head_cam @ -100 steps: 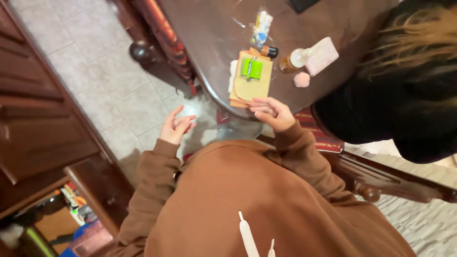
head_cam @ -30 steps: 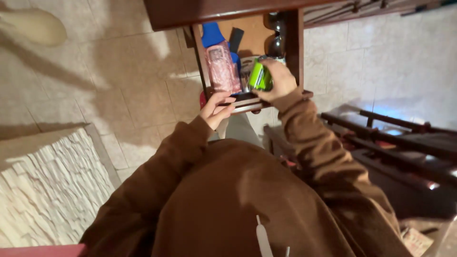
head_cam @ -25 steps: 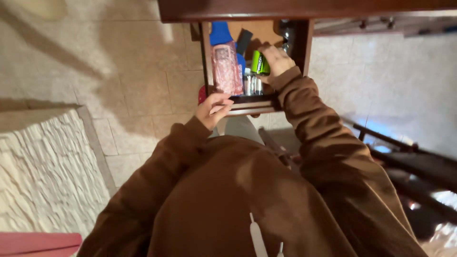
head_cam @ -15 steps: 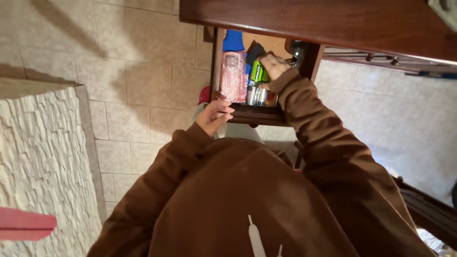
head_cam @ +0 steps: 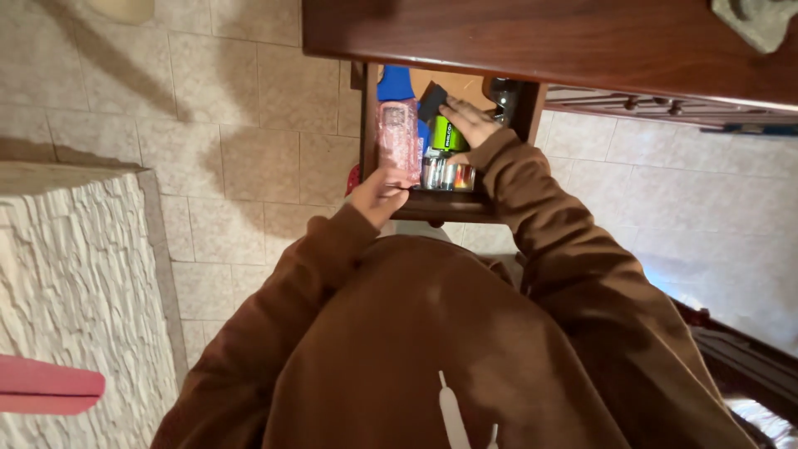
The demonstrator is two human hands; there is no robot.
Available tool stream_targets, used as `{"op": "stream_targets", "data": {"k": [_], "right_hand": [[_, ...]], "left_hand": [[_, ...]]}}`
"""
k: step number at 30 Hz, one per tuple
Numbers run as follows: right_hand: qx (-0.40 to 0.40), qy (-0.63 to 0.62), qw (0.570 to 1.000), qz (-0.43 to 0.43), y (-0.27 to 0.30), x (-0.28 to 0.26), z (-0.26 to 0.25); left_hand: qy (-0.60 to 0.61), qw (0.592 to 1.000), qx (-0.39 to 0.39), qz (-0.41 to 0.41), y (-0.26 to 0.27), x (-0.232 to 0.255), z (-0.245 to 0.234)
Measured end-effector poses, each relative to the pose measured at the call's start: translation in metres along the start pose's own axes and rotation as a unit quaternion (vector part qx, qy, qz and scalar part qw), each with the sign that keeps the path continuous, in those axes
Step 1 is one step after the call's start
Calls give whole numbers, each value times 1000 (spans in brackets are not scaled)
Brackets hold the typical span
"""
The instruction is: The recorder takes various objects out of a drawer, places them on a table, and then returns them to the drawer.
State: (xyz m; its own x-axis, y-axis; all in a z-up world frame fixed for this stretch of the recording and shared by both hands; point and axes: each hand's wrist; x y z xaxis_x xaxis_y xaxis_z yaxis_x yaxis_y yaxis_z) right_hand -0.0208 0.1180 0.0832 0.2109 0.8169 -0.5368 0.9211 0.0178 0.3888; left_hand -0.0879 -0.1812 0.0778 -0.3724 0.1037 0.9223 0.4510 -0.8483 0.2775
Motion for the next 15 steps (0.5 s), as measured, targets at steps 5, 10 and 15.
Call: {"op": "stream_targets", "data": {"k": [5, 10, 15], "right_hand": [[125, -38, 991, 28, 46, -8, 0], [270, -50, 959, 71, 119, -34, -2], [394, -44, 912, 101, 199, -70, 19]], "left_hand": [[-230, 973, 7, -5, -40, 36, 15], [-459, 885, -55, 48, -105, 22, 35], [-678, 724, -85, 95, -153, -11, 46]]}}
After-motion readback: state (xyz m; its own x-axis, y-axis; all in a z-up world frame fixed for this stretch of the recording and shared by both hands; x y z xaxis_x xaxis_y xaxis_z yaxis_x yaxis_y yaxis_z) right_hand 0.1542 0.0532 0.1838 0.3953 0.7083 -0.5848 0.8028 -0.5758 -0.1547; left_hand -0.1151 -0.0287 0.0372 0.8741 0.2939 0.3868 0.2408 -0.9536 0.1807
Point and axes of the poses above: each hand's wrist, its own y-axis away from the middle knuckle, its own z-axis out of the palm, x = y × z, and after that the axes turned 3 degrees about -y, right-handed
